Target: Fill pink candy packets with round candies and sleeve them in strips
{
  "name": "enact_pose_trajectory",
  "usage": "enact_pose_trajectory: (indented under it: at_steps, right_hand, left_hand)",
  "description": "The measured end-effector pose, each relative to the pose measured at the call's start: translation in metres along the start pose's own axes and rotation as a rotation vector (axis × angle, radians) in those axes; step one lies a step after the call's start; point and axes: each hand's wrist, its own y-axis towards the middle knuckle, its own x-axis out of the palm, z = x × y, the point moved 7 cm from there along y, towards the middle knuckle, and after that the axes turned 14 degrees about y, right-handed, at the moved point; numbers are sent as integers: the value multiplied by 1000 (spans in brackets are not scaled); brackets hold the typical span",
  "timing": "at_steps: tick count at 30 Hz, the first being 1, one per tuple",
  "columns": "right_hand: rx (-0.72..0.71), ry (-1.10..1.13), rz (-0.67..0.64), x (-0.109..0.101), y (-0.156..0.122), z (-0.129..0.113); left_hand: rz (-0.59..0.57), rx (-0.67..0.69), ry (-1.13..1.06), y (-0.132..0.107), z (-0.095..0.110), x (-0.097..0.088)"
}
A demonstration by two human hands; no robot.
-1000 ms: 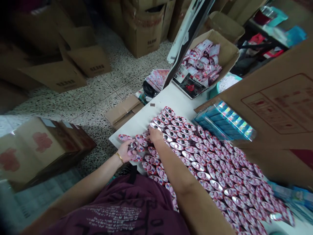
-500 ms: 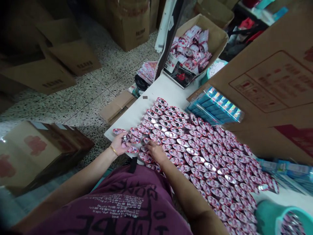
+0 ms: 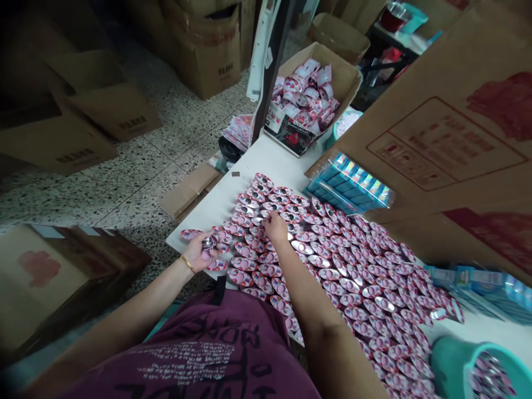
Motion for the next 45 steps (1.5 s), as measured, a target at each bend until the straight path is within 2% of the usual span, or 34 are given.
enact_pose_trajectory:
  at_steps: [5, 9, 12, 16, 20, 22, 24, 26, 30, 32, 36, 39, 43, 45]
  right_hand:
    - [63, -100, -72, 10, 25, -2]
    - [92, -120, -103, 12, 38, 1]
    - [69, -83, -105, 7, 37, 1]
    - [-79, 50, -104, 8, 8, -15]
    - [-363, 374, -185, 22, -38, -43]
    - [-394, 545, -170, 22, -51, -40]
    - [-302, 659, -119, 17, -51, -20]
    - [-169, 675, -60, 6, -43, 10]
    - [158, 254, 90, -27, -14, 78]
    - [259, 105, 98, -36, 2, 97]
    - [330, 23, 25, -35, 29, 106]
    - [365, -2, -21, -35, 37, 110]
    - [332, -2, -17, -41, 24, 103]
    - [218, 53, 33, -41, 9, 84]
  left_hand:
    - [-15, -4, 3, 2, 0, 5]
    - [-59, -17, -1, 9, -3, 18]
    - [-65, -38, 31, 16, -8, 30]
    - [-30, -70, 122, 28, -17, 39]
    - [29, -85, 126, 39, -31, 47]
    - [12, -104, 133, 44, -39, 55]
    - [-54, -116, 161, 48, -47, 66]
    - [-96, -118, 187, 50, -51, 76]
    - [-110, -107, 214, 49, -51, 85]
    - [-123, -91, 227, 47, -49, 87]
    - [-112, -53, 265, 45, -47, 88]
    - [-95, -45, 293, 47, -47, 91]
    - [-88, 12, 380, 52, -44, 95]
    - [-74, 48, 444, 55, -43, 95]
